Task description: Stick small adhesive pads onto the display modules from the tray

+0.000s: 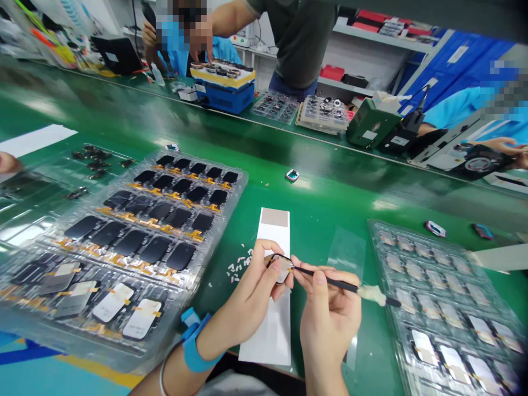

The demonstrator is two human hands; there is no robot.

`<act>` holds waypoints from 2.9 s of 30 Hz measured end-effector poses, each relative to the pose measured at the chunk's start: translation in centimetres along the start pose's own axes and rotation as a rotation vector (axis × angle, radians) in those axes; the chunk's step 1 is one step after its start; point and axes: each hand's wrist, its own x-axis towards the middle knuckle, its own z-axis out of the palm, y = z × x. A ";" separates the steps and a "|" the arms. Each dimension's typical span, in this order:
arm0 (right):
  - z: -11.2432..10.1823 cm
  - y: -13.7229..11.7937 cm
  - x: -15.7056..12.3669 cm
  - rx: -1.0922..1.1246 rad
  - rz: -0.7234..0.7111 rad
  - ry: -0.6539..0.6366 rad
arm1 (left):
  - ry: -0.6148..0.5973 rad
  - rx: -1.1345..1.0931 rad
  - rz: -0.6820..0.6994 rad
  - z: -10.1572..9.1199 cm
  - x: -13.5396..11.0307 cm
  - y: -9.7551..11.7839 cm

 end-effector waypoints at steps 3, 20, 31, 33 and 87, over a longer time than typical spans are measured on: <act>0.0 -0.1 0.0 0.004 -0.012 -0.014 | -0.002 0.008 0.022 -0.1 0.0 -0.2; 0.1 0.0 -0.2 0.054 0.012 0.007 | 0.024 0.023 0.067 0.2 0.1 -0.7; -0.1 0.0 -0.2 0.089 0.016 -0.022 | -0.006 -0.056 0.038 0.0 0.0 -0.7; 0.0 0.0 -0.2 0.084 0.013 -0.015 | 0.003 -0.026 0.062 0.1 -0.1 -0.7; -3.6 -2.4 2.0 -0.377 0.160 -0.585 | -0.179 0.516 0.112 0.1 -1.4 0.4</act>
